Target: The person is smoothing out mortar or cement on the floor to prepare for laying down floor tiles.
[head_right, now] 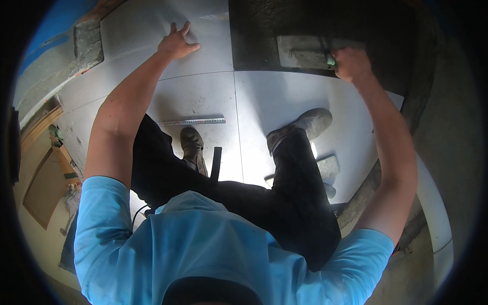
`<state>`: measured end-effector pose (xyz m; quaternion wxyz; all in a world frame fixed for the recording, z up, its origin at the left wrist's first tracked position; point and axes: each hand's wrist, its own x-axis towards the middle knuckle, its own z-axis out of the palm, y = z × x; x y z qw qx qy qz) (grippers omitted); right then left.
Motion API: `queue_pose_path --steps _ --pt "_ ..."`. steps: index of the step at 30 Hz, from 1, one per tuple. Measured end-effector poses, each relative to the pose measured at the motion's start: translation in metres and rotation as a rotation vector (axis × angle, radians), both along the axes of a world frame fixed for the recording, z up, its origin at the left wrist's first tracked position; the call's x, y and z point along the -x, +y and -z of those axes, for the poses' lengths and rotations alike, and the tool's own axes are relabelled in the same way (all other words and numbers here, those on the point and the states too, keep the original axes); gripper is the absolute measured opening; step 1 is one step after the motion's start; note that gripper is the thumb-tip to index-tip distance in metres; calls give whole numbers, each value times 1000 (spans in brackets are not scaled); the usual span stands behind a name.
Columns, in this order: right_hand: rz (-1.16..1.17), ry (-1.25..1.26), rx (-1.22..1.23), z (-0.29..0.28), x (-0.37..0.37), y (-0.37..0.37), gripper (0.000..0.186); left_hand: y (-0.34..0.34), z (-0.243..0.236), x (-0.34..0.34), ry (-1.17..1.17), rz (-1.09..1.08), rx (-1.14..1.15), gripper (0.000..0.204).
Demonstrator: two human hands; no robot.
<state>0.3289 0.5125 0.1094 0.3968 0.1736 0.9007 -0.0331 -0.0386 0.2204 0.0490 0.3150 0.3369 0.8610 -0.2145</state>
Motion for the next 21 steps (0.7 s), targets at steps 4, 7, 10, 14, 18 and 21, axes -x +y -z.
queue_pose_path --steps 4,7,10,14,18,21 --pt "-68 374 21 -6 3 -26 35 6 -5 0 -27 2 15 92" --pt "-121 347 133 -22 29 -65 31 2 -7 2 -16 7 33 92" --pt "-119 295 138 -27 25 -72 32 1 -6 4 -15 18 19 92" --pt "53 103 33 -50 22 -39 37 3 -15 3 10 89 62 94" --pt "26 24 39 -30 24 -27 36 4 -11 1 39 109 60 93" --pt "-30 1 127 15 46 -59 30 5 -8 1 31 106 55 93"
